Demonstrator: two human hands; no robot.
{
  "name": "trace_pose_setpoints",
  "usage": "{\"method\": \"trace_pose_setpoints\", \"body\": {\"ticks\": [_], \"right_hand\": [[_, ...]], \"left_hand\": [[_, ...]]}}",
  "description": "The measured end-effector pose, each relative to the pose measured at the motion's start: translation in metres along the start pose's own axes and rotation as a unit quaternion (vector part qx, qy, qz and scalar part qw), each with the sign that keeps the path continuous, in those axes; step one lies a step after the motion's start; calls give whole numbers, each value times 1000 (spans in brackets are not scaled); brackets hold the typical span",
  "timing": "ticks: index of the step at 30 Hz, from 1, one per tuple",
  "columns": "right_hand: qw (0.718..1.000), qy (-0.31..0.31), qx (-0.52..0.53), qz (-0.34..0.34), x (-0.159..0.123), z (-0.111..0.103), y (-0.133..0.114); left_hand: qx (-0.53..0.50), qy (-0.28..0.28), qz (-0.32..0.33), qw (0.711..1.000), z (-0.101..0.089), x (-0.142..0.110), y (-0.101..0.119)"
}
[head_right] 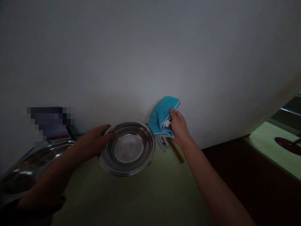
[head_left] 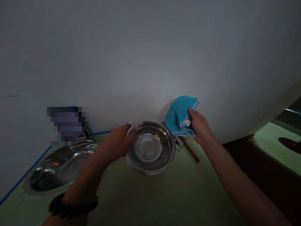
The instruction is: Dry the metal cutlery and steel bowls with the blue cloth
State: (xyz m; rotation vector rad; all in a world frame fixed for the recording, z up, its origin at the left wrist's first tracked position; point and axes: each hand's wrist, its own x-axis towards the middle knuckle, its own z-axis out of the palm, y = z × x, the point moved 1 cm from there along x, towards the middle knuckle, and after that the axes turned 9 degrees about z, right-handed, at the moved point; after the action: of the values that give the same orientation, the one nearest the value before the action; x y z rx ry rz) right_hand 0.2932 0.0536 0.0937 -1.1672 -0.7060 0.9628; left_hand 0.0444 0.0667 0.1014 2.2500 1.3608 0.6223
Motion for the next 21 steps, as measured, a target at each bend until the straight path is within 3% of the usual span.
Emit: {"method": "trace_pose_setpoints", "body": {"ticks": [3, 6, 9, 12, 15, 21], "right_hand": [[999, -13, 42, -3, -4, -18, -8], [999, -47, 27, -4, -8, -37, -20], [999, -39, 23, -14, -12, -56, -30], [999, -33, 22, -12, -16, -68, -33], [999, -40, 16, -2, -20, -74, -29], [999, -39, 21, 1, -22, -73, -16]], "left_hand": [[-20, -53, 31, 998, 21, -5, 20], [-4, -51, 78, 996, 50, -10, 36], [5, -64, 134, 989, 80, -14, 49], [-9, -88, 117, 989, 103, -16, 57], [-65, -97, 101, 988, 119, -17, 61], [-150, -45, 125, 980, 138, -20, 67]]}}
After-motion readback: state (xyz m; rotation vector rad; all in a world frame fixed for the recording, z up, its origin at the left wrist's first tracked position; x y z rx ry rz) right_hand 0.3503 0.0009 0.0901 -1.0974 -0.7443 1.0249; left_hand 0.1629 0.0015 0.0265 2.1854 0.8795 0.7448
